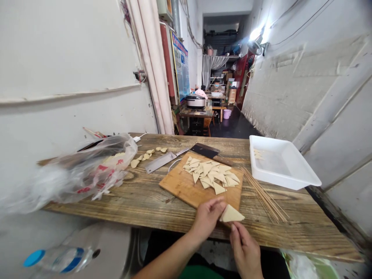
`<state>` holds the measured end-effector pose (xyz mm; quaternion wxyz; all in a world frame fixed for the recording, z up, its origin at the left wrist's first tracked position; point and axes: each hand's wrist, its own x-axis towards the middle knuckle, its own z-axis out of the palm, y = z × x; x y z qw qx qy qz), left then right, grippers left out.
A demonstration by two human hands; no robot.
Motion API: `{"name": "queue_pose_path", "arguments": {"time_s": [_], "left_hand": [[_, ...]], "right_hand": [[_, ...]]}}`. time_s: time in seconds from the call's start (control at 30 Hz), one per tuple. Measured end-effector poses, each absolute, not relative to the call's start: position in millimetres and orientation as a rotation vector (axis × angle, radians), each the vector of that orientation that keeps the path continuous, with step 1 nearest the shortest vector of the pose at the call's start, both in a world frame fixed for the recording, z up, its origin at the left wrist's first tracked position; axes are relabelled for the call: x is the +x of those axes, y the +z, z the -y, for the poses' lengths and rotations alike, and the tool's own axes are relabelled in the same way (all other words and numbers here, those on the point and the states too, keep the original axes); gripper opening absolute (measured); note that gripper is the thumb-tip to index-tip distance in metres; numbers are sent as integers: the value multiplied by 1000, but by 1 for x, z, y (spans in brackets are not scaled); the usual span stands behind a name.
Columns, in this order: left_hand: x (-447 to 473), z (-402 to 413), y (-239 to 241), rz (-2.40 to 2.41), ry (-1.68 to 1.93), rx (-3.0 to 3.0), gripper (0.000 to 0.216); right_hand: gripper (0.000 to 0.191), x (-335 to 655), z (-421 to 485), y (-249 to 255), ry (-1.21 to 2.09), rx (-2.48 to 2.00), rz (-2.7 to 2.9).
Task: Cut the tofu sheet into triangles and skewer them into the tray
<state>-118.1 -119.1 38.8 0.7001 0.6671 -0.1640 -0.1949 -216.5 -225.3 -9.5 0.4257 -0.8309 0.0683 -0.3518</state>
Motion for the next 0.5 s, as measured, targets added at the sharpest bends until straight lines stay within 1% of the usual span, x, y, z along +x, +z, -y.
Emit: {"name": "queue_pose_path", "arguments": {"time_s": [0.1,0.17,0.23,0.3,0.5], "left_hand": [[-90,120,33,732,1,1956,32],[-72,121,32,1037,134,2175,35],[-60,122,35,1285,162,2282,38],[-52,125,39,1434,166,2328,36],[-40,131,46,1531,177,2345,29]], "right_hand": [[31,-219,236,-15,-784,-2015,-285],[33,-221,240,-17,-724,-1971,-314],[34,-222,243,-18,-694,-1927,-320],[35,-223,244,-19,-687,-1900,-327],[35,-229,244,-22,-697,-1894,-331]]}}
